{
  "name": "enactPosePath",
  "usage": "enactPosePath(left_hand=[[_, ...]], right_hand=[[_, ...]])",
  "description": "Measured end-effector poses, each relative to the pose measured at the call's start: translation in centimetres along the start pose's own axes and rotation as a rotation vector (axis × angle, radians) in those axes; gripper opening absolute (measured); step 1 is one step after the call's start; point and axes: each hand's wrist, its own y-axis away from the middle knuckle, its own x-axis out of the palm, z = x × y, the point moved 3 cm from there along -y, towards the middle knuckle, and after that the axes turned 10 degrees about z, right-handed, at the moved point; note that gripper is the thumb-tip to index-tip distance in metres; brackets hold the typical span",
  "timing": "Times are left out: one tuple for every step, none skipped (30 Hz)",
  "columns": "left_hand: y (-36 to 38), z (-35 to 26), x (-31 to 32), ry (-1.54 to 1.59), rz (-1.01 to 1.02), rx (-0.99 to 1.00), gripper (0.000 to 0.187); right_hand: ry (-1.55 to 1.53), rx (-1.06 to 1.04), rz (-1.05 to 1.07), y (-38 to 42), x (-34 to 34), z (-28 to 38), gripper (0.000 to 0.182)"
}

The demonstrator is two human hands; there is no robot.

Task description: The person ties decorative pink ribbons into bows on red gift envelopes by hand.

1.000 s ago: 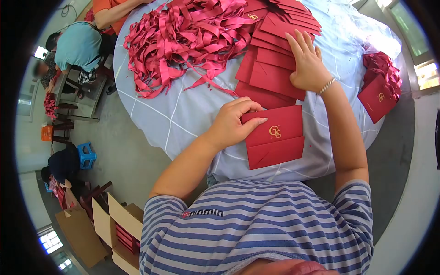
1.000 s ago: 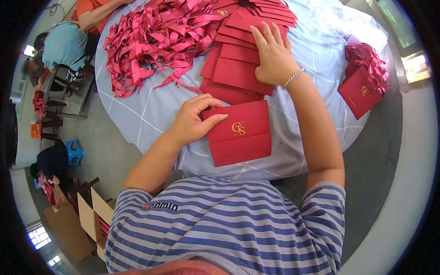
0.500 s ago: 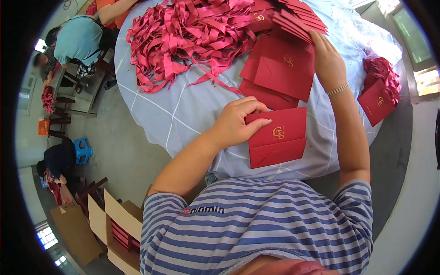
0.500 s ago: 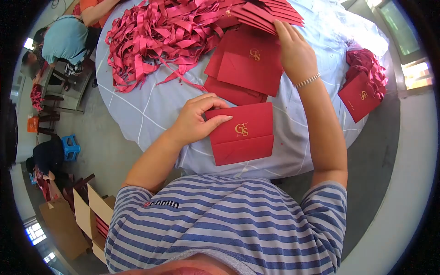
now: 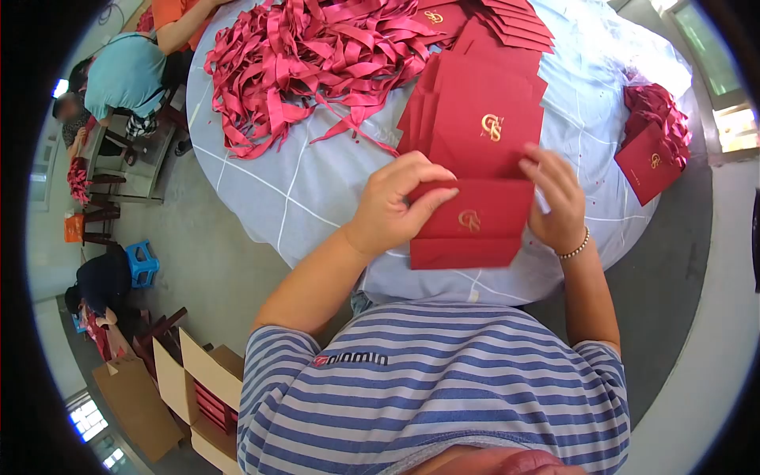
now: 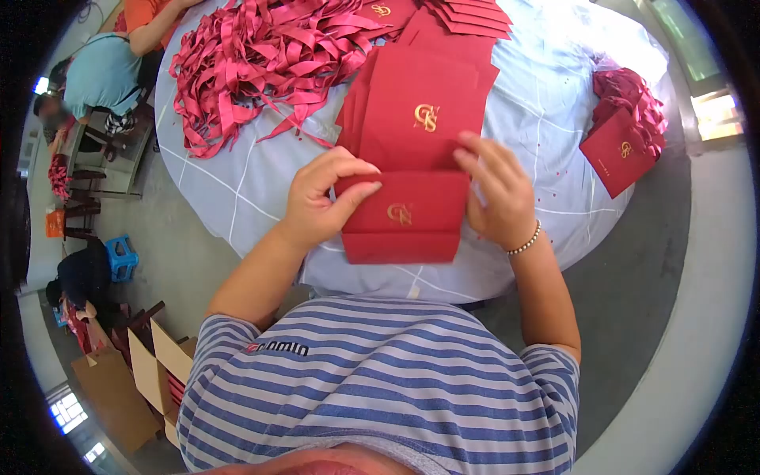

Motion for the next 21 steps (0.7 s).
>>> enactPosePath(left_hand=[[0.0,0.2,-0.2,-0.013,-0.096,-0.038,0.022],[0.1,0.4,-0.4,-0.027,-0.191,-0.076,0.022],[0.2,0.8,-0.6,-0.020,-0.192,-0.120,0.022],[0.2,1.1,-0.5,-0.025,-0.191,-0.115,0.022],[0.2,1.5,-0.5,-0.075,-0.194,-0.174,0.024],[0.2,1.7,-0.5,-0.125,-0.198,-0.232,0.026],[0.1,1.6,-0.3,-0.128,-0.196,-0.227,0.026],[0.1,1.5,-0.1,-0.167,-0.219,-0.284,0.030],[0.1,1.5,0.0,-0.205,-0.241,-0.341,0.034],[0.2,2.0,0.1,-0.208,-0.239,-0.335,0.034],[0.5,2.8,0.2,-0.278,-0.195,-0.320,0.039],[0.4,3.1,0.2,-0.349,-0.152,-0.306,0.045],[0.4,3.2,0.2,-0.353,-0.150,-0.303,0.045],[0.4,3.1,0.3,-0.344,-0.142,-0.314,0.045],[0.3,3.1,0.3,-0.336,-0.136,-0.323,0.044],[0.3,3.0,0.3,-0.341,-0.136,-0.319,0.044],[0.3,2.9,0.4,-0.298,-0.138,-0.335,0.045],[0.3,2.9,0.5,-0.253,-0.140,-0.351,0.045],[0.3,2.8,0.4,-0.255,-0.140,-0.350,0.045],[0.1,2.5,0.4,-0.281,-0.113,-0.338,0.045],[-0.1,2.2,0.4,-0.308,-0.087,-0.327,0.045]], right_hand=[[-0.064,0.160,-0.093,0.0,0.1,-0.6,0.047],[-0.128,0.319,-0.187,-0.3,0.1,-1.0,0.045],[-0.350,0.466,-0.268,0.1,1.1,-2.3,0.046],[-0.566,0.615,-0.241,0.2,1.8,-3.5,0.051],[-0.783,0.761,-0.210,0.4,2.4,-4.4,0.056],[-0.969,0.860,-0.154,-0.4,2.0,-3.9,0.070],[-0.969,0.856,-0.160,-1.0,1.9,-3.7,0.070],[-0.995,0.913,-0.102,-1.4,2.1,-3.8,0.076],[-1.021,0.969,-0.044,-1.8,2.4,-4.0,0.082],[-1.035,0.937,-0.055,-2.1,2.7,-4.4,0.090],[-1.036,0.934,-0.061,-2.5,2.5,-5.0,0.090],[-1.043,0.932,0.025,-2.9,2.5,-5.5,0.090],[-1.049,0.930,0.111,-3.2,2.6,-5.7,0.090],[-1.051,0.926,0.108,-3.4,2.6,-5.7,0.090],[-1.034,0.959,0.097,-3.8,2.8,-5.7,0.089],[-1.017,0.993,0.086,-4.1,2.9,-5.6,0.088],[-1.018,0.989,0.083,-4.5,3.1,-5.4,0.088],[-1.097,1.011,-0.045,-4.8,3.4,-5.1,0.085],[-1.174,1.029,-0.174,-4.9,3.5,-5.1,0.081],[-1.175,1.027,-0.175,-4.9,3.6,-5.3,0.081],[-1.231,0.988,-0.120,-5.1,4.0,-5.3,0.077]])
